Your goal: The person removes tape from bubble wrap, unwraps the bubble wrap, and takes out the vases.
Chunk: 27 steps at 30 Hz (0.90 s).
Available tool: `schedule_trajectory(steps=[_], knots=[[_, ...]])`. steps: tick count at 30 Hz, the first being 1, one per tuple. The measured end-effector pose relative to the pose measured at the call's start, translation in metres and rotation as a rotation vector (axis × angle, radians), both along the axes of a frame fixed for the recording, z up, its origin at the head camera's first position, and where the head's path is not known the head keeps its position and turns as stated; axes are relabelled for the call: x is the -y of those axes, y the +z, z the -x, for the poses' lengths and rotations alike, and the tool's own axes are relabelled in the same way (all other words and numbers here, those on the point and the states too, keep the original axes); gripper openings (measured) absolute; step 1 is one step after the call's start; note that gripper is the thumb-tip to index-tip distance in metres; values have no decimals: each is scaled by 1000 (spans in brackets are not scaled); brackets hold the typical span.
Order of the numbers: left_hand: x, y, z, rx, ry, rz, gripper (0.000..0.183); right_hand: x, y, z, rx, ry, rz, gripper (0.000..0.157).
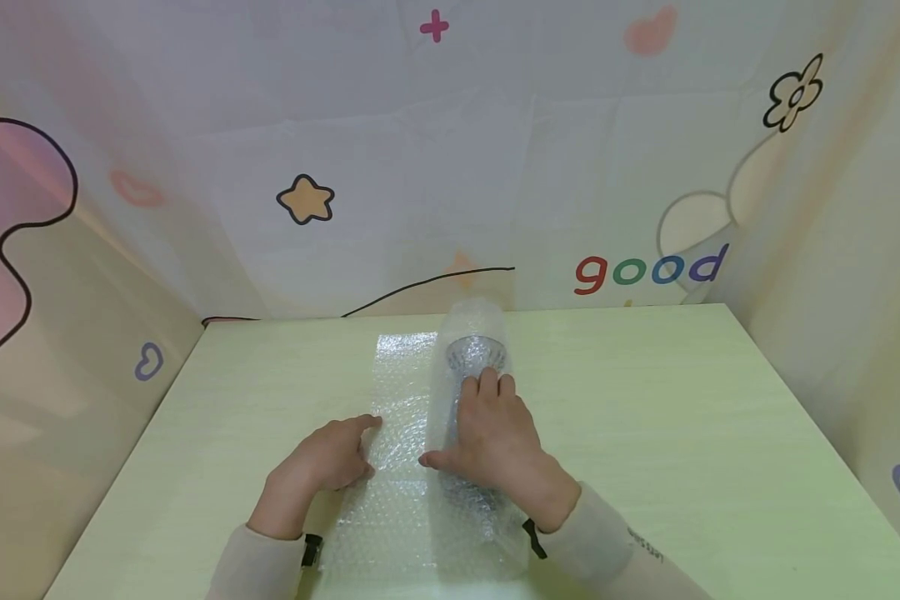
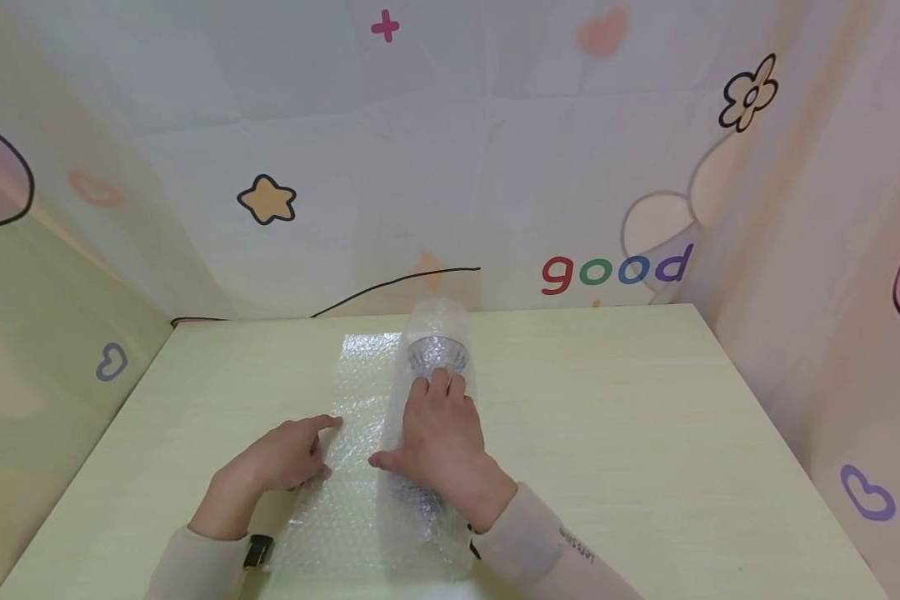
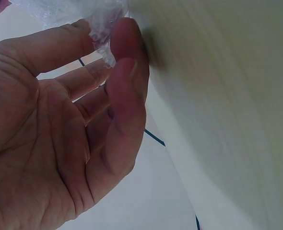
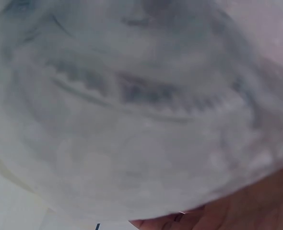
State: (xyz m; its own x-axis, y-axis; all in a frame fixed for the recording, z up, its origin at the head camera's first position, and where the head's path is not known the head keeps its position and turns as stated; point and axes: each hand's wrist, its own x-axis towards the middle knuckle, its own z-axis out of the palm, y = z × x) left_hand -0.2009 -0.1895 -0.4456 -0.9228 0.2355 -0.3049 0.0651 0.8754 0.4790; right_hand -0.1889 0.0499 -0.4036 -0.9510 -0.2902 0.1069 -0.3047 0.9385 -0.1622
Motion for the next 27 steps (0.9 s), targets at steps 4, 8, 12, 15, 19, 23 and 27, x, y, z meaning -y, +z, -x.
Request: schedule_trajectory(steps=[4, 8, 12, 15, 19, 23, 27], knots=[[0, 0, 0, 1, 1, -3, 69, 1, -1, 0, -20, 0, -15, 96], [1, 0, -1, 2, 4, -11, 69, 1, -1, 0, -17, -4, -17, 92], [0, 0, 0, 6, 8, -12, 68, 1, -1, 0, -19, 3, -26, 87], [0, -1, 1, 1, 6, -6, 68, 1, -1, 0, -28, 8, -37, 86], [0, -1, 1, -5, 2, -1, 68, 1, -1, 0, -31, 13, -40, 86], [0, -1, 0, 7, 7, -17, 69, 1, -1, 0, -22, 11, -31, 83], [0, -1, -1, 14, 9, -28, 69, 0, -1, 0, -22, 10, -30, 80]])
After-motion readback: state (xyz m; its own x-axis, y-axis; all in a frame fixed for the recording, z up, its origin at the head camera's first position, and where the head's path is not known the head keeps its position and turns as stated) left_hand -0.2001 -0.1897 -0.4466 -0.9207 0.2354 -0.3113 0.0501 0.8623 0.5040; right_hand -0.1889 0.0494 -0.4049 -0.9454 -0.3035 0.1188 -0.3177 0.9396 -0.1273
